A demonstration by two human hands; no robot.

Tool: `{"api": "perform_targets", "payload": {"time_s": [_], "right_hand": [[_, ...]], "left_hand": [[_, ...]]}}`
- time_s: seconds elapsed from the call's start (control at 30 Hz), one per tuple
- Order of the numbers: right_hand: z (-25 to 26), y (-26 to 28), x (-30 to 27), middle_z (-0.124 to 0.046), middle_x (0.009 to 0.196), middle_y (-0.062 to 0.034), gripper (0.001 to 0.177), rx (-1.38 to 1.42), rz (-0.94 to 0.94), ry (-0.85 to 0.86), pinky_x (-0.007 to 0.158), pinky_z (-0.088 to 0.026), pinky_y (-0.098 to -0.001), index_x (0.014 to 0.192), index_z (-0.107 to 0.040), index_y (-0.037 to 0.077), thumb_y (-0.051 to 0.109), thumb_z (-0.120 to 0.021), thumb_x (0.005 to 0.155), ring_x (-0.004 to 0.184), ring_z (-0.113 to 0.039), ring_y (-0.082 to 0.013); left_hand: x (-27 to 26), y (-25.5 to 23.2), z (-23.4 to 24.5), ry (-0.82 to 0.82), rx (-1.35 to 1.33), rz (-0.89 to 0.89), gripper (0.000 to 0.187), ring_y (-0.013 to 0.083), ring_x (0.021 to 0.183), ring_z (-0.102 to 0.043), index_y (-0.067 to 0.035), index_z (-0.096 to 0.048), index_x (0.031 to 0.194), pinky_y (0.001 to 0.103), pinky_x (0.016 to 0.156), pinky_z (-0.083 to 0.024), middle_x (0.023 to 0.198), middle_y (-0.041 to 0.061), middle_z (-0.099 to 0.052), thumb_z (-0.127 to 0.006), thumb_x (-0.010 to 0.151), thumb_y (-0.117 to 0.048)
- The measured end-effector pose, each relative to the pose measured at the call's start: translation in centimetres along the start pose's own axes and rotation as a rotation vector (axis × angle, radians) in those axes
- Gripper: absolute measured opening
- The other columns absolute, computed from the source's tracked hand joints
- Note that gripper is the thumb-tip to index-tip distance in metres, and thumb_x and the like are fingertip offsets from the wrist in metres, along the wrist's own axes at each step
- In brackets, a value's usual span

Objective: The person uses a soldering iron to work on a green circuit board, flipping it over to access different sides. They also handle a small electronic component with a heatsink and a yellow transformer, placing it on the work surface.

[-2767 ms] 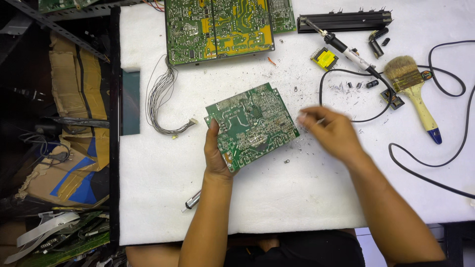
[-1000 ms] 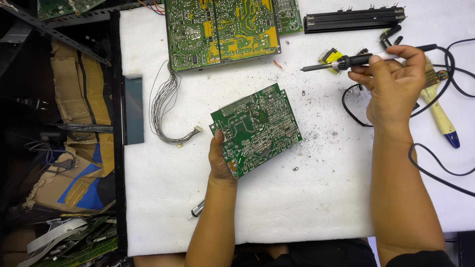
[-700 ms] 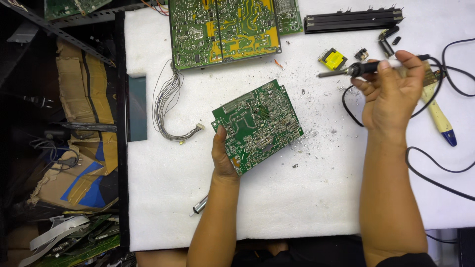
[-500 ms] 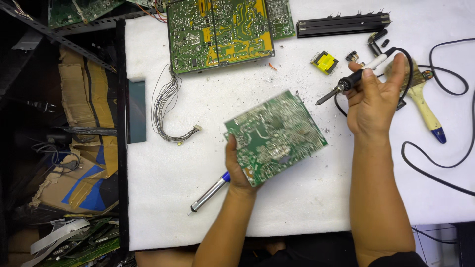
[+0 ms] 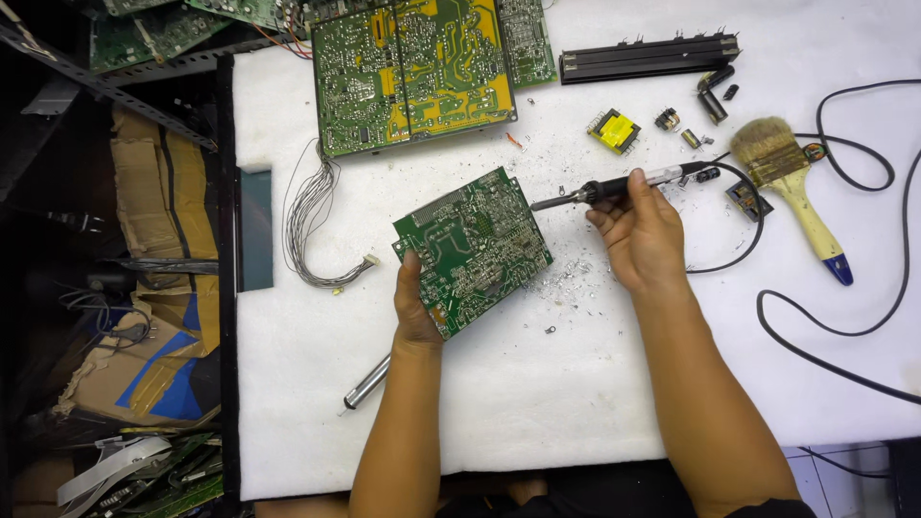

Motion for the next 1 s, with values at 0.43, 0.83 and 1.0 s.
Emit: {"api": "perform_targets", "payload": {"time_s": [0.43,0.83,1.0], "right_hand": [[-2.5,0.9,-2.4,-0.074,0.106,-0.0265,0.026,-0.249,0.176,0.038,0.070,-0.070,-0.0336,0.127,-0.048,0.005,0.011,-0.064,0.107,0.081,-0.079,-0.0294],[-4.2,0.5,-3.6,-0.073,0.107,-0.0275,0.024,-0.341,0.251,0.079,0.071,-0.069,-0.0320,0.126,-0.044,0.005,0.006,-0.059,0.108,0.083,-0.078,-0.0272],[-4.5,0.4,-3.7,-0.073,0.107,-0.0271,0.023,-0.355,0.264,0.088,0.072,-0.069,-0.0318,0.125,-0.043,0.005,0.006,-0.059,0.108,0.084,-0.078,-0.0268]], "left_hand": [[-1.0,-0.5,-5.1,0.130,0.059,0.029,0.067,0.0321,0.109,-0.074,-0.012,-0.059,0.149,0.055,0.099,-0.059,0.122,0.019,-0.076,-0.062,0.088,-0.038],[-0.9,-0.4,-4.7,0.181,0.122,-0.032,0.070,0.0298,0.109,-0.074,-0.010,-0.057,0.150,0.055,0.099,-0.058,0.119,0.018,-0.077,-0.067,0.082,-0.028],[-1.0,-0.6,-5.5,0.195,0.097,-0.045,0.071,0.0293,0.108,-0.074,-0.007,-0.055,0.150,0.054,0.100,-0.059,0.119,0.019,-0.076,-0.067,0.083,-0.026]]}}
Point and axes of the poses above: each hand's wrist, its own x-axis towards the middle knuckle, its own z-axis out of the back of the hand, y = z × x, the point moved 5 cm from there along x, towards the middle knuckle
